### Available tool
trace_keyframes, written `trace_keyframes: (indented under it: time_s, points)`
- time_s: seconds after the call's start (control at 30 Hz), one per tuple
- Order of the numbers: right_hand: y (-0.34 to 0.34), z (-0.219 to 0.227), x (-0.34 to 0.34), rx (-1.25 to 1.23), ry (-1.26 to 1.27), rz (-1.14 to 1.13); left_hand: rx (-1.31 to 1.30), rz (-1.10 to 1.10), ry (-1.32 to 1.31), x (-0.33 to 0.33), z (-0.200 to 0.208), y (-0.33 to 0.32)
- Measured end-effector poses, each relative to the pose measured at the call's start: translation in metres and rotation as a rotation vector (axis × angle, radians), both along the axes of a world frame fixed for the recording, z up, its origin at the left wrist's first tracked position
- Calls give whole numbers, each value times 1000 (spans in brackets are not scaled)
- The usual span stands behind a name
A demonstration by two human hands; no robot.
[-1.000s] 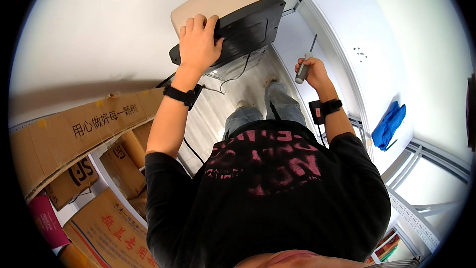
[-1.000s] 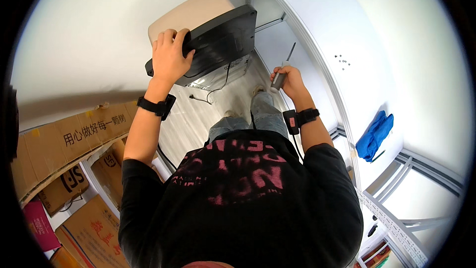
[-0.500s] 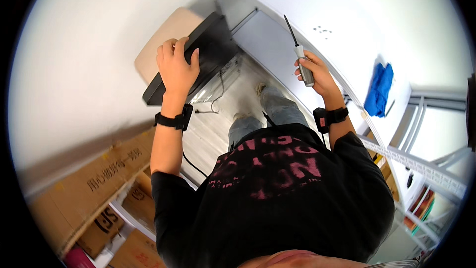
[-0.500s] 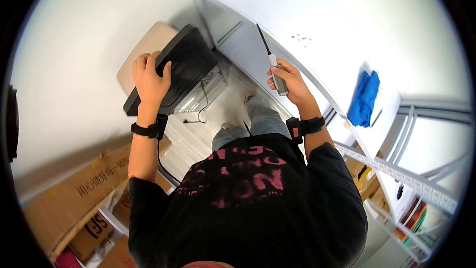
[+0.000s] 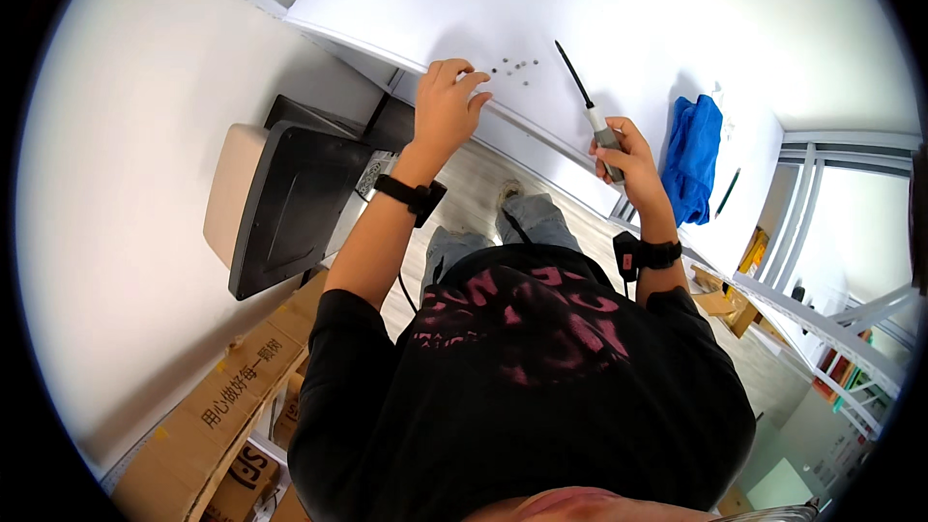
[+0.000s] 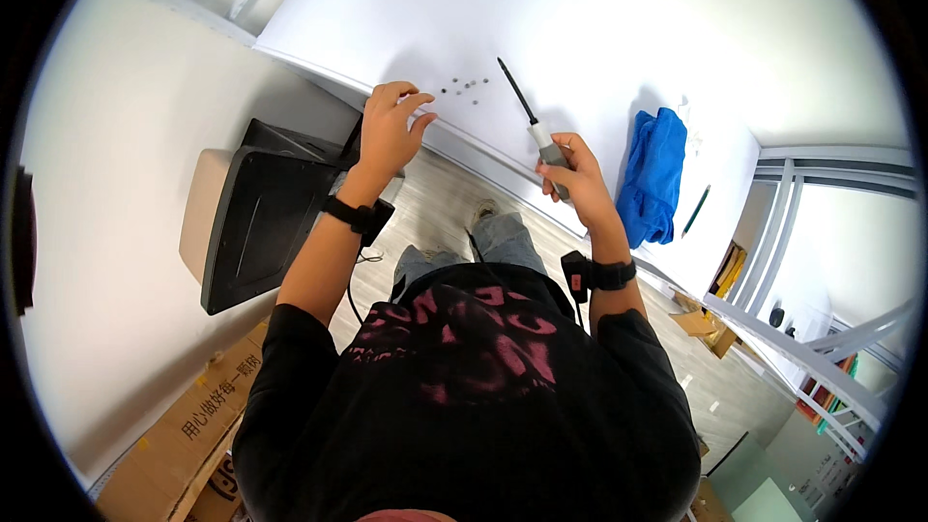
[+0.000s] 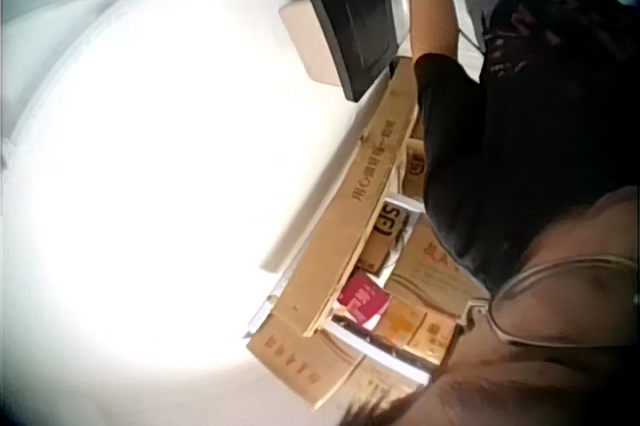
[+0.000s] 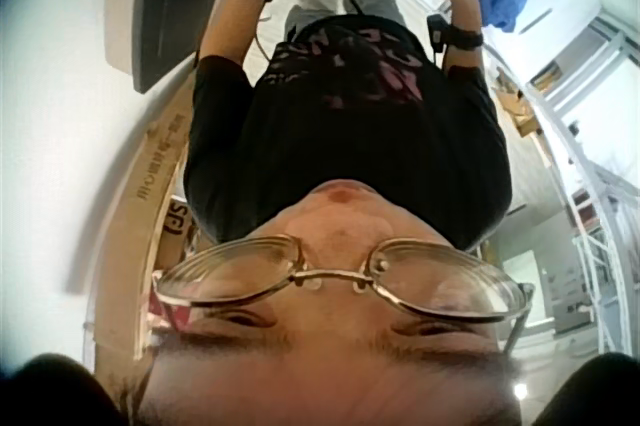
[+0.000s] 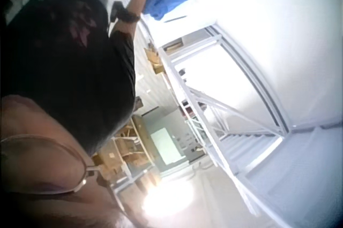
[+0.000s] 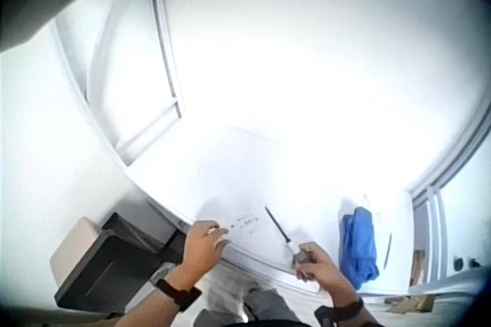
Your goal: The person uses a screwdriver to fasten screws into the underside of a white appliance, then positions a black plastic cover and secures it with additional screws. The person remains kneeling on the floor throughout the task.
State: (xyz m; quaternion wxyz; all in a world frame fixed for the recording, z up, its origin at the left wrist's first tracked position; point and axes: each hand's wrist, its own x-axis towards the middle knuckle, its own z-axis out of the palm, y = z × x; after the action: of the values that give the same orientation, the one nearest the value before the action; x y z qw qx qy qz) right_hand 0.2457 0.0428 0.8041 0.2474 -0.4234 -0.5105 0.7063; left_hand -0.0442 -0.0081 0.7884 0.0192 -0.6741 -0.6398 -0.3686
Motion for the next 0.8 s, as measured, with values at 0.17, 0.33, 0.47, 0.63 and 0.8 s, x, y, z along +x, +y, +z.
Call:
trace_keyframes:
  time_s: [0.17, 0.33, 0.47, 0.63, 0.8]
  points:
    - [23, -2, 24, -27, 4, 32, -32, 41, 89, 18, -26, 37]
    - [38, 3, 31, -29, -1, 69, -2, 84, 126, 25, -37, 53]
    - [45, 4, 32, -25, 8, 128, 18, 66, 108, 26, -38, 55]
    - [52, 15, 20, 172, -39, 265, -131, 66, -824, 23, 5, 45]
    - [50, 34, -24, 332, -59, 406, -207, -109, -1816, -9, 33, 9]
